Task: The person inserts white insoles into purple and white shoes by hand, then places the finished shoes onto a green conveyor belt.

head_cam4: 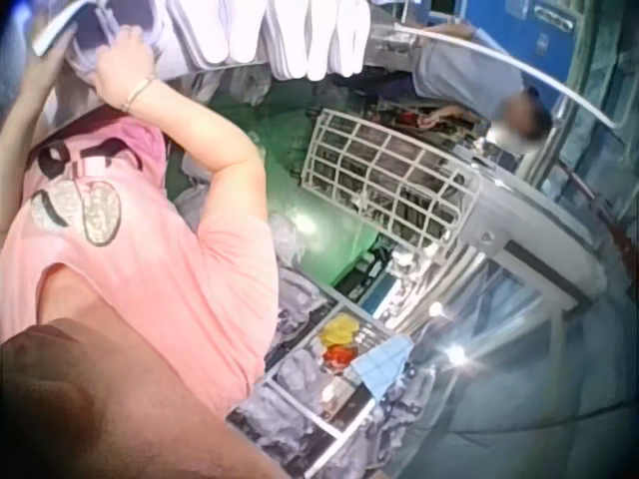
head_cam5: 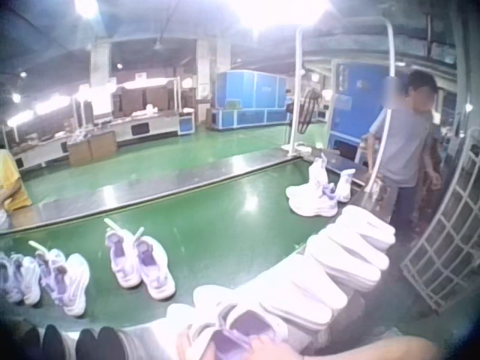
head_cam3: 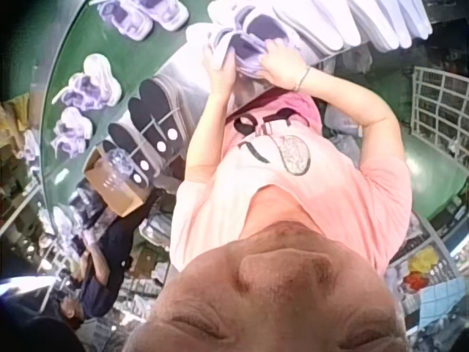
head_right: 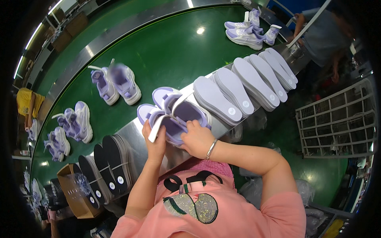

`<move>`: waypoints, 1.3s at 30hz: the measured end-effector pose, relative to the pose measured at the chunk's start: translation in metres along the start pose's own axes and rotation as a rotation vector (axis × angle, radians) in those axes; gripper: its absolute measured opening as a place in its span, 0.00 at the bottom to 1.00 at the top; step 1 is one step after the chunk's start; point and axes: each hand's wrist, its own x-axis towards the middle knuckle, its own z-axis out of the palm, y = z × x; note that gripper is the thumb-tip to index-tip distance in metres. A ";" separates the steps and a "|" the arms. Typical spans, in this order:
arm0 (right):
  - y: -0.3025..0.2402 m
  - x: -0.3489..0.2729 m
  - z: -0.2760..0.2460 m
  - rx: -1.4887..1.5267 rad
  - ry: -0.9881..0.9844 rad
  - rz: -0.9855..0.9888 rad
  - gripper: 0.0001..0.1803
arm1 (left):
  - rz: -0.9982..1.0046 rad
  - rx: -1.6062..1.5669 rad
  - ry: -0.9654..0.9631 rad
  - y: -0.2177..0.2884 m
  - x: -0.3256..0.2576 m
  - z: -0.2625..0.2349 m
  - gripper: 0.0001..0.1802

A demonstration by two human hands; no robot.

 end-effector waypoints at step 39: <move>-0.006 0.044 0.013 -0.161 0.011 -0.193 0.07 | 0.013 -0.031 0.130 0.010 0.004 0.011 0.19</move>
